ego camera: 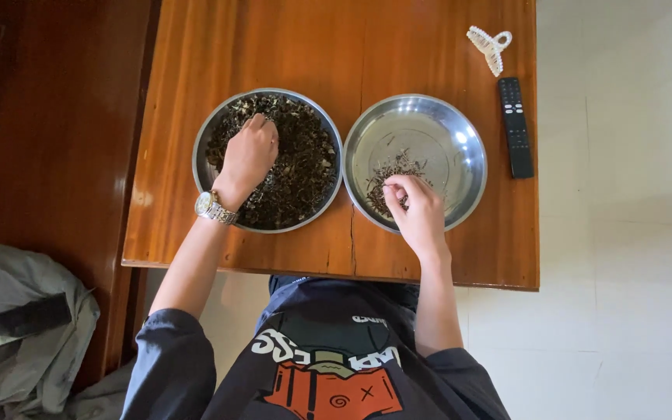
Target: The person sorts dried herbs by hand, picking up small portions from a large metal bowl and transferring them into a smaller metal bowl on a wooden table. The hands repeatedly sift through the herbs, separating and moving them between the two bowls throughout the video.
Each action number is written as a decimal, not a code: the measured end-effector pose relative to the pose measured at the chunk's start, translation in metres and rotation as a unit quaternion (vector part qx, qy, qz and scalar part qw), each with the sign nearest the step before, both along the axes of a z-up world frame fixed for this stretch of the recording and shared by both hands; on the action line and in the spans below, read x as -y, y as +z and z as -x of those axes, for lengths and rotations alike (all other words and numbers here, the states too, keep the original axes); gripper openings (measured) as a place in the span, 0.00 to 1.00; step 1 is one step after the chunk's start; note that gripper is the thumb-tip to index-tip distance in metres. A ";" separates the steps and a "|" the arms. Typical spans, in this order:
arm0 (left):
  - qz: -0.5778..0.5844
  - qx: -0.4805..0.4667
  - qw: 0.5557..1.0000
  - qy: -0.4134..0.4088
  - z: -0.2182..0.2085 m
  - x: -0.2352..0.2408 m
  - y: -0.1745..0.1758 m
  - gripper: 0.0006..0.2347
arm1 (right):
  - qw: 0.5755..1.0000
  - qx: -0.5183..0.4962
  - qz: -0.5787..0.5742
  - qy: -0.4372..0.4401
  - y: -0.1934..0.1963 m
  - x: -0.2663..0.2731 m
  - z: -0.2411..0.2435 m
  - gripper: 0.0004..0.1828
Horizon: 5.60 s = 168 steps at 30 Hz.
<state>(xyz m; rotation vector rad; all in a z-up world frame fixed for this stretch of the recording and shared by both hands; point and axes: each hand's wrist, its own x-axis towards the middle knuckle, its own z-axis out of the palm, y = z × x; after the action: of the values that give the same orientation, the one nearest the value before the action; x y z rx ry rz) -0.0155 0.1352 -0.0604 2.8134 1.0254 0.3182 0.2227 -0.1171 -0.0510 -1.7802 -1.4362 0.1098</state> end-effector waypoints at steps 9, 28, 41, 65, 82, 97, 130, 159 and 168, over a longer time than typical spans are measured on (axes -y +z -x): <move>0.075 0.081 0.994 -0.010 0.014 0.027 0.025 0.03 | 1.000 -0.004 -0.009 0.012 0.009 -0.001 0.005 0.02; 0.071 0.185 0.977 -0.084 -0.008 0.114 0.032 0.02 | 0.994 -0.013 -0.008 0.110 0.030 -0.031 0.051 0.05; -0.084 0.187 0.964 -0.172 -0.030 0.136 0.006 0.03 | 0.993 -0.016 -0.021 0.118 0.003 -0.027 0.042 0.04; -0.192 -0.007 0.979 -0.073 0.012 -0.022 0.004 0.14 | 0.998 0.030 0.026 0.040 0.022 0.007 -0.001 0.06; -0.152 -0.026 0.987 -0.052 0.008 -0.030 -0.023 0.07 | 0.998 0.023 0.033 0.053 0.022 0.006 0.003 0.04; -0.158 0.014 0.985 -0.061 0.020 -0.015 -0.006 0.10 | 0.997 0.022 0.042 0.064 0.021 0.006 0.006 0.05; -0.005 0.020 1.000 0.023 -0.010 -0.019 -0.039 0.08 | 0.997 0.033 -0.062 0.038 0.036 0.108 0.039 0.04; 0.052 0.186 0.978 0.084 0.045 0.066 -0.051 0.14 | 0.994 0.020 -0.078 0.069 0.033 0.251 0.117 0.05; 0.023 0.269 0.963 0.006 0.053 0.093 -0.029 0.04 | 0.991 0.020 -0.077 0.112 0.028 0.235 0.111 0.06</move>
<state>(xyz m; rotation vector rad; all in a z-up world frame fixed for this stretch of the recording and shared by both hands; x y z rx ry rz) -0.0682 0.0421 -0.0894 2.4534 0.8995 0.9765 0.1121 -0.3517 -0.0234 -1.5007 -1.6249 0.0775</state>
